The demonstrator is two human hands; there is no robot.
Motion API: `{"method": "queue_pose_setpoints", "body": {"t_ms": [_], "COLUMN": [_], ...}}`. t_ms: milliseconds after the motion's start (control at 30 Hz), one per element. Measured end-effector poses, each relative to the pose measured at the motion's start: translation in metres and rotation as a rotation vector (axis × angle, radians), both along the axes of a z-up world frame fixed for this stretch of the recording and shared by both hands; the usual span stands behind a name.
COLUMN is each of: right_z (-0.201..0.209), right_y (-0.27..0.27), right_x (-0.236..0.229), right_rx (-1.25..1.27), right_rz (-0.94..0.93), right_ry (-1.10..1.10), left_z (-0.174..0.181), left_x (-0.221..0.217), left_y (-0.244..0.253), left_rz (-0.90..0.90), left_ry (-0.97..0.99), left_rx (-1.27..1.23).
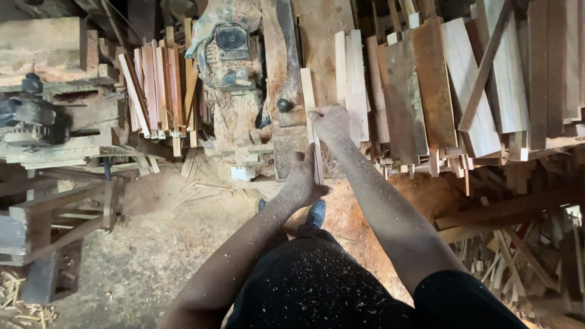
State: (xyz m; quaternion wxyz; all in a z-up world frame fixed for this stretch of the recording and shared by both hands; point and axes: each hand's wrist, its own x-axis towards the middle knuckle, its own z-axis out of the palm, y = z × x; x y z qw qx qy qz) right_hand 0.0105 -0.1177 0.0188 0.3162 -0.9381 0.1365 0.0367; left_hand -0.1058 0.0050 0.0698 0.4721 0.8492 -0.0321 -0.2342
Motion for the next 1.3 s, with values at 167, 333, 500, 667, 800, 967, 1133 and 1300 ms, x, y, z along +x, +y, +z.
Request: {"method": "queue_pose_setpoints", "body": {"t_ms": [167, 333, 500, 667, 800, 967, 1133, 1300], "right_z": [-0.024, -0.009, -0.022, -0.058, -0.043, -0.025, -0.026, -0.021], "right_y": [-0.002, 0.0, -0.004, -0.013, -0.007, -0.001, 0.002, 0.0], "right_x": [0.014, 0.011, 0.021, 0.043, 0.041, 0.045, 0.057, 0.063], "right_rx": [0.003, 0.003, 0.042, 0.049, 0.066, 0.076, 0.052, -0.016], "right_rz": [-0.031, -0.023, -0.024, -0.031, -0.037, -0.043, -0.047, -0.031], "right_ry": [-0.015, -0.033, -0.05, -0.063, -0.038, -0.074, -0.053, 0.011], "left_z": [0.01, 0.004, -0.019, -0.018, 0.0, 0.0, -0.008, -0.004], "left_x": [0.006, 0.012, 0.015, 0.021, 0.025, 0.034, 0.05, 0.064], "left_y": [0.006, 0.003, -0.003, -0.002, 0.001, 0.001, -0.006, -0.005], "left_rz": [-0.101, -0.107, -0.09, -0.106, -0.098, -0.115, -0.155, -0.202], "left_ry": [-0.007, 0.008, -0.014, -0.041, -0.014, -0.021, -0.059, -0.099], "left_rx": [-0.017, 0.011, 0.033, 0.061, 0.059, 0.035, 0.073, 0.15]}}
